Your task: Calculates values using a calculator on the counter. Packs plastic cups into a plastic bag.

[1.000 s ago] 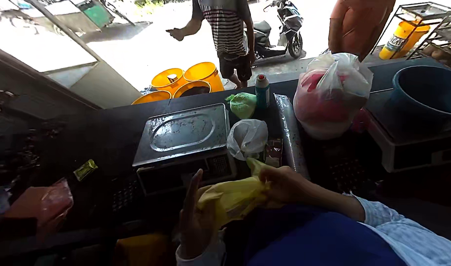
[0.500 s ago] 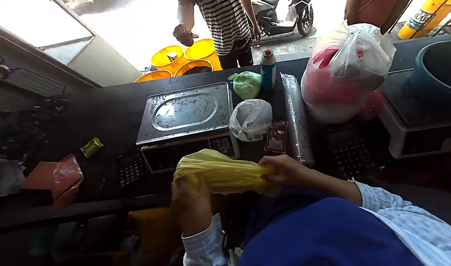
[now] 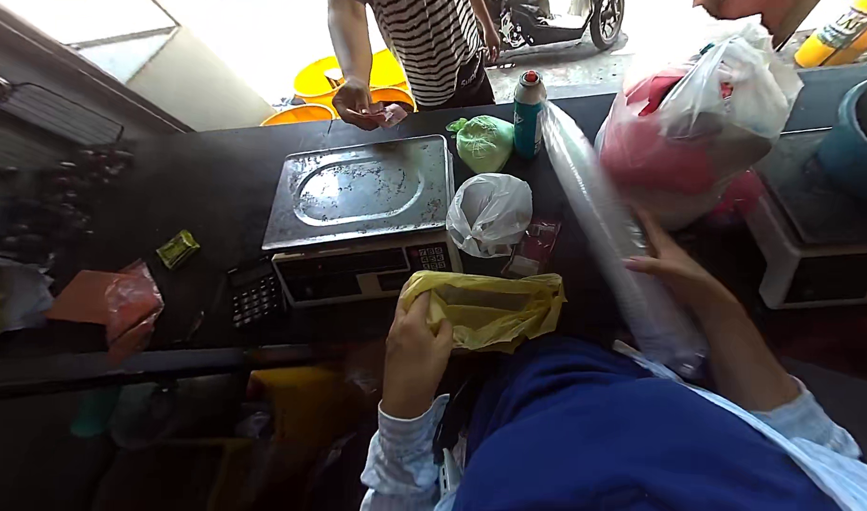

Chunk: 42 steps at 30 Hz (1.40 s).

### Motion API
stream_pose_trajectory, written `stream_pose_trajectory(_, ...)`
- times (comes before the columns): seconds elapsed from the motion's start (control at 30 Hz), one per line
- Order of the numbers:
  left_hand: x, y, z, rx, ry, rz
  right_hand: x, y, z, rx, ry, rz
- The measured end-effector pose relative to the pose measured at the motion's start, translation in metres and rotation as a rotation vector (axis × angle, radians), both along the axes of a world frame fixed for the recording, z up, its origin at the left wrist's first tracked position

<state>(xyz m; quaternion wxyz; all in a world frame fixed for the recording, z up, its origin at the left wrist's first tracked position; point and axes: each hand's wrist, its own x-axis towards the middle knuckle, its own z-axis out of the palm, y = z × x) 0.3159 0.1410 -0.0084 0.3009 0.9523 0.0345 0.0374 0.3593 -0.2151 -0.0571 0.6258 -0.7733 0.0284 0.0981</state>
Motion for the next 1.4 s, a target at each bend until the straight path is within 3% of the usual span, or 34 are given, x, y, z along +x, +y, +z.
stream_pose_trajectory(0.1, 0.011, 0.003, 0.008, -0.021, 0.05, -0.023, -0.047, -0.05, 0.02, 0.288, -0.192, 0.297)
stream_pose_trajectory(0.17, 0.015, 0.006, 0.014, -0.067, 0.079, -0.05, -0.06, -0.062, 0.027, 0.374, -0.19, 0.559)
stream_pose_trajectory(0.23, 0.016, 0.01, 0.022, -0.137, 0.109, -0.07, -0.057, -0.06, 0.025, 0.386, -0.062, 0.792)
stream_pose_trajectory(0.33, 0.009, 0.008, 0.033, -0.198, 0.084, -0.148, -0.041, -0.05, 0.011, 0.211, 0.112, 0.999)
stream_pose_trajectory(0.4, 0.001, -0.011, 0.036, -0.148, 0.055, -0.279, -0.03, -0.035, 0.016, 0.169, 0.242, 0.984)
stream_pose_trajectory(0.5, -0.017, -0.053, 0.029, -0.158, -0.015, -0.582, -0.016, 0.003, 0.042, 0.134, 0.471, 0.8)
stream_pose_trajectory(0.6, -0.03, -0.078, 0.029, -0.212, -0.12, -0.765, -0.007, 0.033, 0.043, 0.181, 0.418, 0.693)
stream_pose_trajectory(0.67, -0.034, -0.084, 0.025, -0.135, -0.181, -0.75, -0.008, 0.038, 0.05, 0.238, 0.359, 0.7)
stream_pose_trajectory(0.77, -0.036, -0.085, 0.01, 0.066, -0.449, -0.591, -0.011, 0.048, 0.088, 0.11, 0.367, 0.694)
stream_pose_trajectory(0.87, -0.034, -0.076, 0.001, 0.21, -0.652, -0.425, 0.011, 0.053, 0.067, 0.341, 0.401, 0.8)
stream_pose_trajectory(0.9, -0.033, -0.072, -0.002, 0.23, -0.672, -0.392, 0.02, 0.057, 0.054, 0.333, 0.349, 0.797)
stream_pose_trajectory(1.03, -0.032, -0.046, -0.012, 0.075, -0.659, -0.286, 0.072, 0.069, -0.04, -0.383, -0.333, 0.72)
stream_pose_trajectory(1.13, -0.035, -0.016, -0.007, -0.086, -0.704, -0.135, 0.086, 0.074, -0.089, -0.746, -0.32, 0.761)
stream_pose_trajectory(1.23, -0.043, 0.0, 0.004, -0.427, -0.856, -0.023, 0.075, 0.073, -0.064, -0.903, -0.173, 0.715)
stream_pose_trajectory(1.3, -0.044, 0.0, 0.022, -0.703, -0.899, -0.087, 0.072, 0.064, -0.056, -0.996, -0.089, 0.632)
stream_pose_trajectory(1.4, -0.047, -0.005, 0.028, -0.898, -0.875, -0.177, 0.08, 0.045, -0.025, -1.134, 0.158, 0.63)
